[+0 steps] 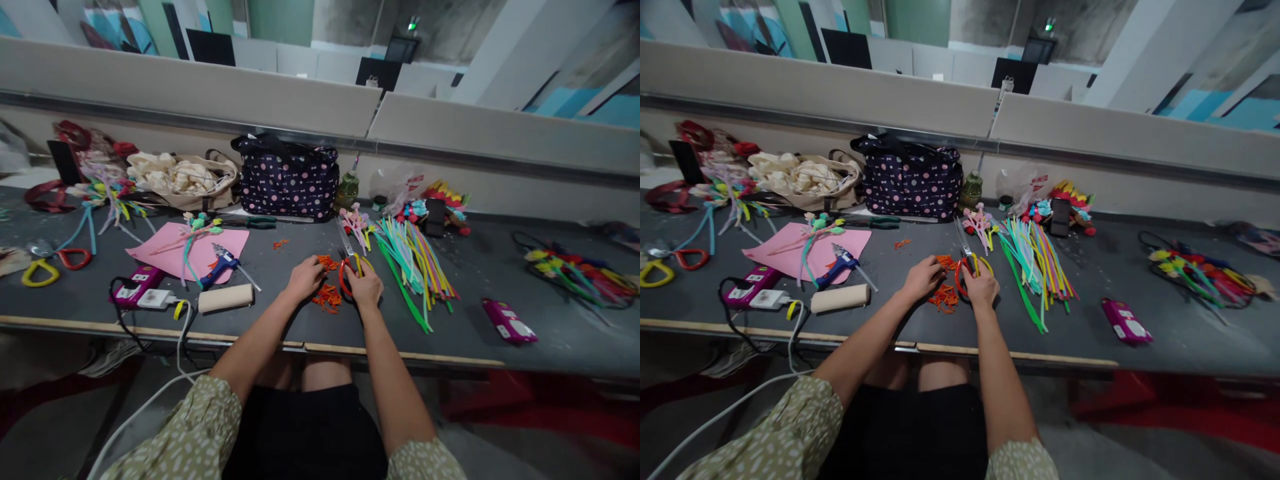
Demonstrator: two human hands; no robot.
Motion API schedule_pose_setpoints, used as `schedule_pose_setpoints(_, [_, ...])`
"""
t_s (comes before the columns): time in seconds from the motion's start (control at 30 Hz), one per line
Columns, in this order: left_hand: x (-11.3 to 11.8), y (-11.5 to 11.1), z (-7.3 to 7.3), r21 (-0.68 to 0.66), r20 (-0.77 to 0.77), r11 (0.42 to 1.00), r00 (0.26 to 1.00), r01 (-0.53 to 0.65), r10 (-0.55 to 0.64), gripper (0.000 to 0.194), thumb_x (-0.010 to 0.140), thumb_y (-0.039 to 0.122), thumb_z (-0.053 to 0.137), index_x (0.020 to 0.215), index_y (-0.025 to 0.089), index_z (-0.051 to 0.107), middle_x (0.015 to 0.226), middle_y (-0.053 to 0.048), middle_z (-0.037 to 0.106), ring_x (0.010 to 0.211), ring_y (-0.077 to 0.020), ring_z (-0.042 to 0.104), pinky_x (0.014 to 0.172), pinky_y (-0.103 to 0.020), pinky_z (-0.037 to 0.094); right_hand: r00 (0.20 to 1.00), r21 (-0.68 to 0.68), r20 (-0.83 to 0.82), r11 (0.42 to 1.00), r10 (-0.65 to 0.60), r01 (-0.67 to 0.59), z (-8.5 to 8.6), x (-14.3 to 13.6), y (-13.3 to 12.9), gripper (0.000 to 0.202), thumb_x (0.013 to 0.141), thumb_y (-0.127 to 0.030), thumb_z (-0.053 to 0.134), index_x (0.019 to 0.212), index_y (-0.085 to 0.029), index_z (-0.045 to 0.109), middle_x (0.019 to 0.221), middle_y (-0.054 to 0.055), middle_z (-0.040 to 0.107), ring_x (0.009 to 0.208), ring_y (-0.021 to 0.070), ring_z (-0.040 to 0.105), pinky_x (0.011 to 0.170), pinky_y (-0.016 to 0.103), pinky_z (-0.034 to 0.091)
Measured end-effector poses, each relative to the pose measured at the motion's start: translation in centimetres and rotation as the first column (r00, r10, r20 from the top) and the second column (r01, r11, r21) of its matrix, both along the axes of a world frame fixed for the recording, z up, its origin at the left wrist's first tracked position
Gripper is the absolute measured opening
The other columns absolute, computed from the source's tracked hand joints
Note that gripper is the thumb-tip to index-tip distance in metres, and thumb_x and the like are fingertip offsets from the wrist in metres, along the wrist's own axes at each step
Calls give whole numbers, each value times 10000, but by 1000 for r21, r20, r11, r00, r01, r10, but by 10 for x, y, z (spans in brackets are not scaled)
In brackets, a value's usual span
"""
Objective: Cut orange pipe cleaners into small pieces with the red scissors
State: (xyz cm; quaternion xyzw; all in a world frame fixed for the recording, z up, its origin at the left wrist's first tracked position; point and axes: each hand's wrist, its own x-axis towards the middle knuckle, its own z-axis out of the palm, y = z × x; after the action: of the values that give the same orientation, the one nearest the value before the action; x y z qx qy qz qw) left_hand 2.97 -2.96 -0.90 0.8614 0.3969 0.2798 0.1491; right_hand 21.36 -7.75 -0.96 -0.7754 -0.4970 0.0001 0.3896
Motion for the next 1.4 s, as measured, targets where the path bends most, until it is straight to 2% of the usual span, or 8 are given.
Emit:
schedule_pose_setpoints(0.33, [8,2,-9,-154,212,988,975,-29,62,127,827,262,566,737,218,644,841,-72,585,883,-207,545,779,-272,402,999,30,26,999,25,-26,-7,2,2,588,759,-652,525,1084,-193,697,665,44,671,624,207,613,620,292,435])
schedule_pose_setpoints(0.47, [4,6,-6,-201,377,979,919,-44,119,98,788,248,594,715,208,644,796,-54,588,786,-177,548,733,-273,415,1000,36,18,999,19,-20,-4,2,1,558,756,-640,545,1074,-209,702,669,36,678,626,208,621,609,289,434])
schedule_pose_setpoints(0.53, [1,12,-5,-298,527,953,825,-46,204,114,766,286,619,699,197,644,721,-37,579,690,-152,530,659,-259,418,1000,16,5,1000,18,-18,-2,1,0,540,753,-630,561,1076,-221,703,665,30,678,639,215,628,615,294,438])
schedule_pose_setpoints(0.63, [-8,21,-3,-521,712,851,579,57,397,198,722,375,665,739,179,658,619,-10,559,549,-108,481,503,-215,360,998,10,15,998,59,-59,-1,-1,-2,550,763,-630,552,1093,-215,701,668,37,675,664,222,635,639,301,452])
schedule_pose_setpoints(0.77, [-20,28,1,-614,786,753,269,235,557,292,600,380,764,767,165,657,718,-22,642,520,-73,487,448,-188,315,968,28,91,972,232,-235,-2,-5,-6,574,787,-611,547,1168,-199,670,754,53,697,673,197,635,676,294,476])
schedule_pose_setpoints(0.93, [-28,32,4,-618,776,720,98,317,623,299,556,314,784,763,147,647,766,-41,674,531,-61,502,455,-173,339,869,-20,236,897,434,-442,-3,-10,-10,531,799,-565,576,1192,-216,654,783,40,710,701,183,648,689,283,495])
schedule_pose_setpoints(1.13, [-32,35,3,-604,772,727,16,327,635,324,550,300,793,783,139,637,783,-40,684,509,-41,493,461,-155,378,828,24,315,868,464,-496,-7,-8,-9,492,816,-523,589,1192,-211,647,1014,69,722,843,200,674,767,302,520])
schedule_pose_setpoints(1.4, [-29,35,0,-569,813,770,56,288,580,343,552,233,776,871,148,685,665,15,629,461,-37,474,441,-163,365,796,24,360,848,487,-530,-10,-8,-7,488,813,-516,602,1195,-215,646,1031,64,723,855,206,682,759,312,530])
